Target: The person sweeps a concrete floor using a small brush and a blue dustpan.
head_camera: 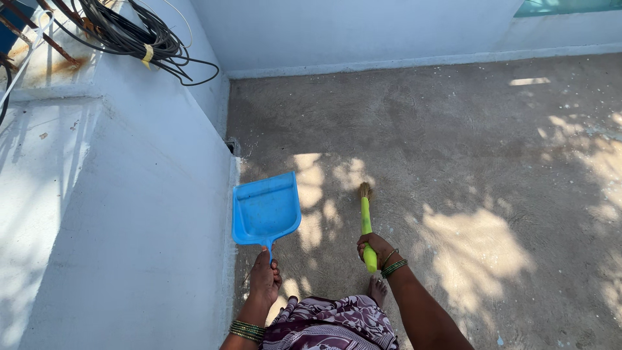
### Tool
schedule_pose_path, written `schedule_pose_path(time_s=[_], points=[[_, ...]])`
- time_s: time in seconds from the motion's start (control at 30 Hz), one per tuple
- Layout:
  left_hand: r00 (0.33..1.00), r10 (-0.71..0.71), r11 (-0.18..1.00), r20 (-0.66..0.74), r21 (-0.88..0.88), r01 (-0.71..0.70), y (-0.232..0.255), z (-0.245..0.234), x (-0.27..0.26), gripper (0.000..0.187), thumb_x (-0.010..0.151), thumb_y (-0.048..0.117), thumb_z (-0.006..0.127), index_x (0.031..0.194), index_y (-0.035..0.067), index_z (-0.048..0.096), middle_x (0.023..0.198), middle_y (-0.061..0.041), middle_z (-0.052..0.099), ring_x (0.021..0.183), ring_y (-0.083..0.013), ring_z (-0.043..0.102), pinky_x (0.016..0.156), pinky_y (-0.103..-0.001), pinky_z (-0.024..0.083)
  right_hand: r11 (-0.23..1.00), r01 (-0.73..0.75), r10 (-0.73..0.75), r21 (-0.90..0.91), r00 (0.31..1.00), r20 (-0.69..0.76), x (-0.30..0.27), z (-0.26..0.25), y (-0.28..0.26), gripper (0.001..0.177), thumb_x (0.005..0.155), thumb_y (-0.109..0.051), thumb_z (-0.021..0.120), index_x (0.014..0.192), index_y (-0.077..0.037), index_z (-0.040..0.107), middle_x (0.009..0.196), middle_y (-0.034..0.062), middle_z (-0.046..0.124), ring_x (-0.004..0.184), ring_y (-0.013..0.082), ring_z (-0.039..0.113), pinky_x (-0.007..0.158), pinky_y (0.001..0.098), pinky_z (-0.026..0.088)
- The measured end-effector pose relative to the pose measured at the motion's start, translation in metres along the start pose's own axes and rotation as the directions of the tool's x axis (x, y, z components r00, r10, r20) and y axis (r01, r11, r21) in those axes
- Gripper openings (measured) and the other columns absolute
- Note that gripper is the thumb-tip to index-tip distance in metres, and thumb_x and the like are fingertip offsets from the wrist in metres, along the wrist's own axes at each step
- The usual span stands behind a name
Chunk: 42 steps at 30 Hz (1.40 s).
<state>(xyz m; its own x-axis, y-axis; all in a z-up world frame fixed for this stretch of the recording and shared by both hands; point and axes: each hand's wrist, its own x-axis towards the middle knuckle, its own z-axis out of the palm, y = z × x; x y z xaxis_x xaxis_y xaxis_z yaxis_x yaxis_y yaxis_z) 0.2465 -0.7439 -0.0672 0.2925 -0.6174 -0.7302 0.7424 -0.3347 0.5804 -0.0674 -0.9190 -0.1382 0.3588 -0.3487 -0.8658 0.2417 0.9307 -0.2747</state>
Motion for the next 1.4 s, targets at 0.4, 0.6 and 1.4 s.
schedule_pose_path(time_s=[0.4,0.6,1.4], points=[[1.0,0.015,1.0,-0.015,0.012,-0.015,0.003,0.04,-0.005,0.039,0.098,0.051,0.059,0.126,0.026,0.068,0.066,0.008,0.046,0.054,-0.0019,0.038,0.048,-0.019,0.035,0.967,-0.144,0.178,-0.21,0.972,0.155,0.005,0.041,0.018,0.016,0.094,-0.007,0.06,0.107,-0.004,0.052,0.065,-0.0032,0.051,0.047,0.0056,0.047,0.042,0.0205,0.046],[0.999,-0.031,0.999,-0.038,0.008,0.032,-0.009,0.07,0.001,0.039,0.098,0.049,0.061,0.126,0.022,0.066,0.067,0.007,0.047,0.055,-0.0031,0.04,0.049,-0.02,0.035,0.992,-0.052,0.067,-0.115,0.989,0.13,0.005,-0.005,-0.047,0.018,0.091,-0.009,0.063,0.09,-0.007,0.045,0.061,-0.0025,0.049,0.044,0.0076,0.046,0.041,0.0229,0.048],[0.996,0.046,0.999,-0.079,-0.016,-0.047,-0.008,0.24,0.023,0.044,0.098,0.051,0.06,0.131,0.022,0.067,0.067,0.007,0.047,0.055,-0.0022,0.039,0.05,-0.019,0.036,0.961,-0.247,0.273,-0.123,0.917,0.291,0.016,-0.049,-0.202,0.02,0.094,-0.008,0.059,0.078,-0.011,0.046,0.062,-0.0018,0.051,0.045,0.0065,0.049,0.041,0.0208,0.049]])
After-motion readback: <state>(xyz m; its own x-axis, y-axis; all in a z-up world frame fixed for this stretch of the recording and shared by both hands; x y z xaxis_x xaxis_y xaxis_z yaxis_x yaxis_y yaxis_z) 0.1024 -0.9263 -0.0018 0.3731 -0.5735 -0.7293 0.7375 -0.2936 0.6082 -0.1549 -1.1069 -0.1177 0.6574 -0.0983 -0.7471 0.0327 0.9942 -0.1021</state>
